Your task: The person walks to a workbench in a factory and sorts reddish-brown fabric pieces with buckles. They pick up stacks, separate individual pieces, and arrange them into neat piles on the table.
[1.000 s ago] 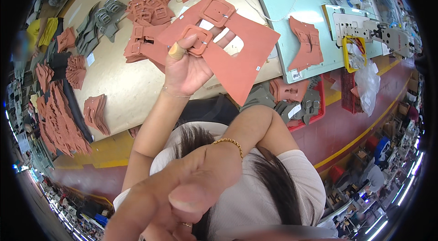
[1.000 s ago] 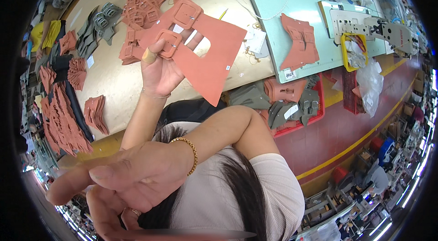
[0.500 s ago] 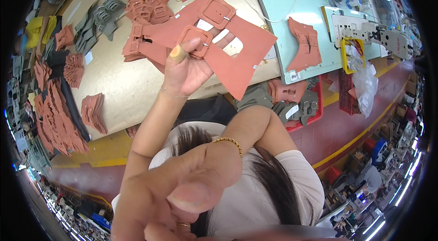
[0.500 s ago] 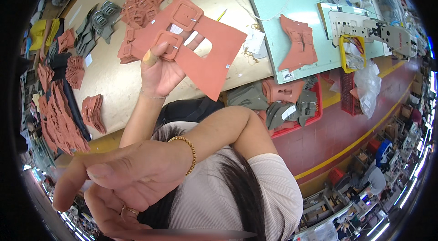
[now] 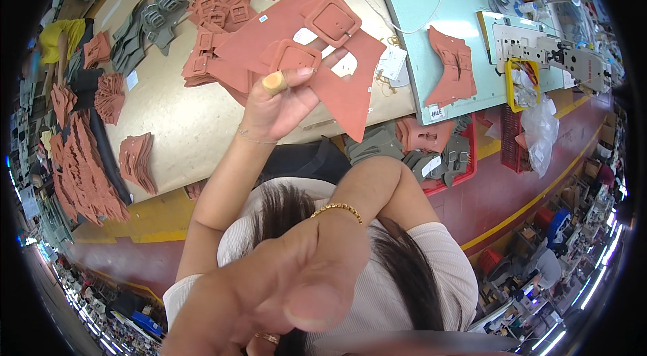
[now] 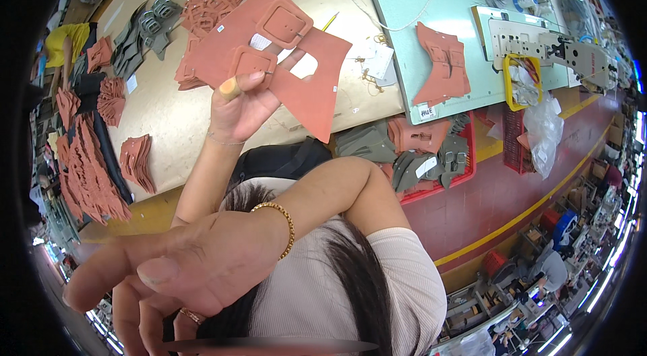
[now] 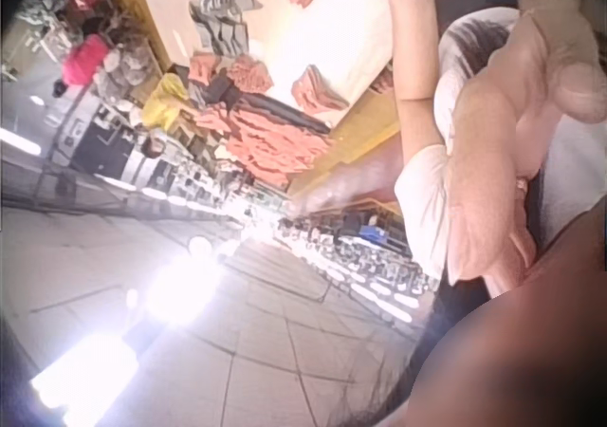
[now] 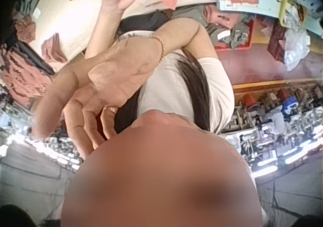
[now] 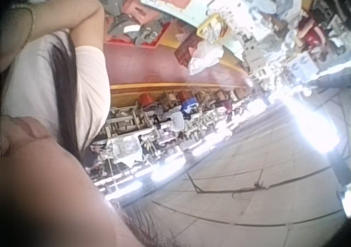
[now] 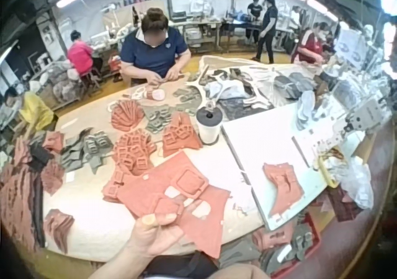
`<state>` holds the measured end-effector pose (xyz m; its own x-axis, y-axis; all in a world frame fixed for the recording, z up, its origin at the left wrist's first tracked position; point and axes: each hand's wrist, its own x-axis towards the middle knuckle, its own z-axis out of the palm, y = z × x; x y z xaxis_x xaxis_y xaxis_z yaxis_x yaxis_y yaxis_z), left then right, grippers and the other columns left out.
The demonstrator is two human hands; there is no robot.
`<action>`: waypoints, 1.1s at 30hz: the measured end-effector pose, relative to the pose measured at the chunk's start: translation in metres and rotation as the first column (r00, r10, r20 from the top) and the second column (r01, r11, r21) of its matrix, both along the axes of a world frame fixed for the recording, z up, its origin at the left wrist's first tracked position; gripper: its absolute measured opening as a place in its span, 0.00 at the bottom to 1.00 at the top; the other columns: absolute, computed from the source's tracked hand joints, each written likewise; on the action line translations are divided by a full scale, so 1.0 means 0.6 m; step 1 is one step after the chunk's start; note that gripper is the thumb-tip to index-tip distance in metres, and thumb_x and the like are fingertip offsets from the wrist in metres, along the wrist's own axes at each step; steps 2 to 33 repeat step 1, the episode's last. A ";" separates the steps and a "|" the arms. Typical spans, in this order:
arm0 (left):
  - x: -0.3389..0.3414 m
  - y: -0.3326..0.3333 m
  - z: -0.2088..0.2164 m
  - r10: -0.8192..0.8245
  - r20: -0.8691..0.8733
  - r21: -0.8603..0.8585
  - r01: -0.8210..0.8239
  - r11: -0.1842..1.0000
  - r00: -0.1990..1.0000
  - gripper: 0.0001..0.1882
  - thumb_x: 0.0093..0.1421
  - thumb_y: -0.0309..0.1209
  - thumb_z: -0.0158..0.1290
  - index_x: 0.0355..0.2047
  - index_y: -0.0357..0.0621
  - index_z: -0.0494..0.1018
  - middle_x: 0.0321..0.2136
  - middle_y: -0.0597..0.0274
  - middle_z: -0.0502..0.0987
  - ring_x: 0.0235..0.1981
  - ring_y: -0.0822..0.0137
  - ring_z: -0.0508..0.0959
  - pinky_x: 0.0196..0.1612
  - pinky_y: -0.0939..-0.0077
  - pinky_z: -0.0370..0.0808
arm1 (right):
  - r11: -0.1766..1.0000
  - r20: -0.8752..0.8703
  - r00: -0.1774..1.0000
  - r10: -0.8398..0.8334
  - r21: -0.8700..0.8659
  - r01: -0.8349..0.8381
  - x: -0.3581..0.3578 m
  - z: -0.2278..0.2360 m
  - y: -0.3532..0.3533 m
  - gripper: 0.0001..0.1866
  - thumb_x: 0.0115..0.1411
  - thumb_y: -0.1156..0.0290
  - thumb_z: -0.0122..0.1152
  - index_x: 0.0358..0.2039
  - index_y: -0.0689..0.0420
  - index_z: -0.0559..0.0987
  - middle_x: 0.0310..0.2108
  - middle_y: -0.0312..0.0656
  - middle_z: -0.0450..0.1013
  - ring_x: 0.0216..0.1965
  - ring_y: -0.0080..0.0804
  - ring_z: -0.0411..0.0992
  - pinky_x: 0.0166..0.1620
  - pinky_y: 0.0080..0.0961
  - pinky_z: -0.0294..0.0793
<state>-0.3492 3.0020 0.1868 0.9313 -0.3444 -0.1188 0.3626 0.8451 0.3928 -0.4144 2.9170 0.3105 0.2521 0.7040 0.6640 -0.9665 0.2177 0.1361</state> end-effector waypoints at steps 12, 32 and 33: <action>-0.002 0.001 0.001 -0.004 -0.003 0.009 0.004 1.000 1.000 0.38 0.56 0.21 0.49 0.65 0.39 0.46 0.66 0.49 0.47 0.67 0.44 0.49 0.65 0.40 0.51 | 0.997 -0.004 0.998 -0.059 0.052 0.059 0.003 0.003 0.001 0.34 0.66 0.45 0.41 0.65 0.49 0.50 0.48 0.43 0.69 0.47 0.32 0.72 0.42 0.30 0.75; -0.002 0.001 0.001 -0.004 -0.003 0.009 0.004 1.000 1.000 0.38 0.56 0.21 0.49 0.65 0.39 0.46 0.66 0.49 0.47 0.67 0.44 0.49 0.65 0.40 0.51 | 0.997 -0.004 0.998 -0.059 0.052 0.059 0.003 0.003 0.001 0.34 0.66 0.45 0.41 0.65 0.49 0.50 0.48 0.43 0.69 0.47 0.32 0.72 0.42 0.30 0.75; -0.002 0.001 0.001 -0.004 -0.003 0.009 0.004 1.000 1.000 0.38 0.56 0.21 0.49 0.65 0.39 0.46 0.66 0.49 0.47 0.67 0.44 0.49 0.65 0.40 0.51 | 0.997 -0.004 0.998 -0.059 0.052 0.059 0.003 0.003 0.001 0.34 0.66 0.45 0.41 0.65 0.49 0.50 0.48 0.43 0.69 0.47 0.32 0.72 0.42 0.30 0.75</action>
